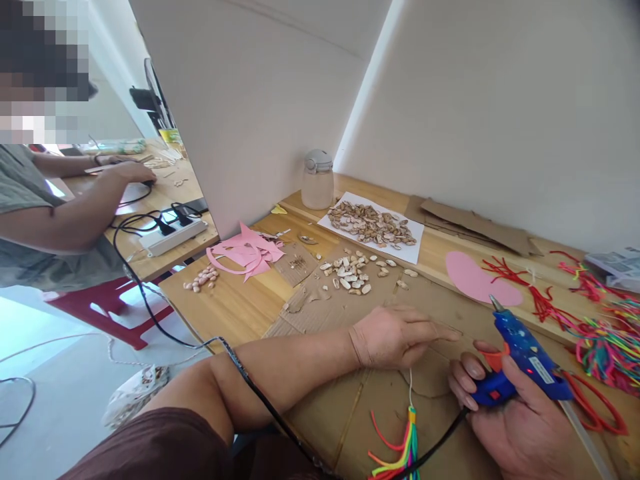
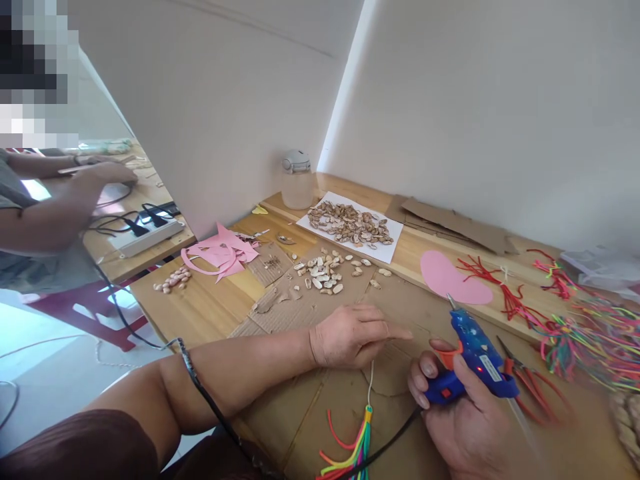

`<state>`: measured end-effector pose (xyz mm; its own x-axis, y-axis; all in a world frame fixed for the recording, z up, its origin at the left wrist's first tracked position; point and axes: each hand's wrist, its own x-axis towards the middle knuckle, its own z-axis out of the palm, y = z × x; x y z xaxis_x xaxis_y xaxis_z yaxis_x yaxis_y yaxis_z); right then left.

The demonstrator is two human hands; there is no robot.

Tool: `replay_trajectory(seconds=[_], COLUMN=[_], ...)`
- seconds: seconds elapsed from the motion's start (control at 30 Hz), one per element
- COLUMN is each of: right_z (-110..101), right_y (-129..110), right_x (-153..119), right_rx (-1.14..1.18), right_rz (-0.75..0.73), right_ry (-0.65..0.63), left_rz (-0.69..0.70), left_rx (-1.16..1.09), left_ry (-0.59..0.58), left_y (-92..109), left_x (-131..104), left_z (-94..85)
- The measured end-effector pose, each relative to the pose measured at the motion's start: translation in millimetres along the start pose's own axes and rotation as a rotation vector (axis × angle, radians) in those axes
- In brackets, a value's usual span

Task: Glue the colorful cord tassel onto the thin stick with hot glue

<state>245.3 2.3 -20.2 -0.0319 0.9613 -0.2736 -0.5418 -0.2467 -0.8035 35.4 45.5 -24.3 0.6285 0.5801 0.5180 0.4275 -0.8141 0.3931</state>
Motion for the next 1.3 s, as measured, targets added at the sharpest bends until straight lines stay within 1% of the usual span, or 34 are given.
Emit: replay_trajectory(seconds=[0.13,0.33,0.6,0.83,1.07,1.17,1.3], right_z=[-1.5,0.2,2.3,-0.1,1.8,2.5,1.6], right_y=[-0.1,0.3,-0.4,0.8,0.8,1.2,2.2], right_x=[0.4,-0.3,-2.6,-2.9,-3.8,-3.1,-0.2], right_rx=[0.006,0.007,0.02,0.025,0.037,0.045,0.064], right_rz=[0.002,0.0,-0.004,-0.013,-0.014,-0.005,0.012], right_ry=[-0.006,-0.001,-0.034,-0.064,-0.062,-0.067,-0.073], left_rz=[-0.006,-0.04,0.015,0.01,0.021,-0.017,-0.141], left_rx=[-0.029,-0.06,-0.084,-0.091,-0.127,-0.125,-0.03], left_ry=[0.016,0.003,0.075,0.056,0.069,0.076,0.187], left_y=[-0.1,0.0,-2.8,-3.5,-3.8,-6.1,-13.7], left_x=[1.3,2.0,-1.5,-2.2,-3.5,-3.5,-1.6], left_z=[0.2,-1.5,1.6,2.1,1.7,3.1,2.3])
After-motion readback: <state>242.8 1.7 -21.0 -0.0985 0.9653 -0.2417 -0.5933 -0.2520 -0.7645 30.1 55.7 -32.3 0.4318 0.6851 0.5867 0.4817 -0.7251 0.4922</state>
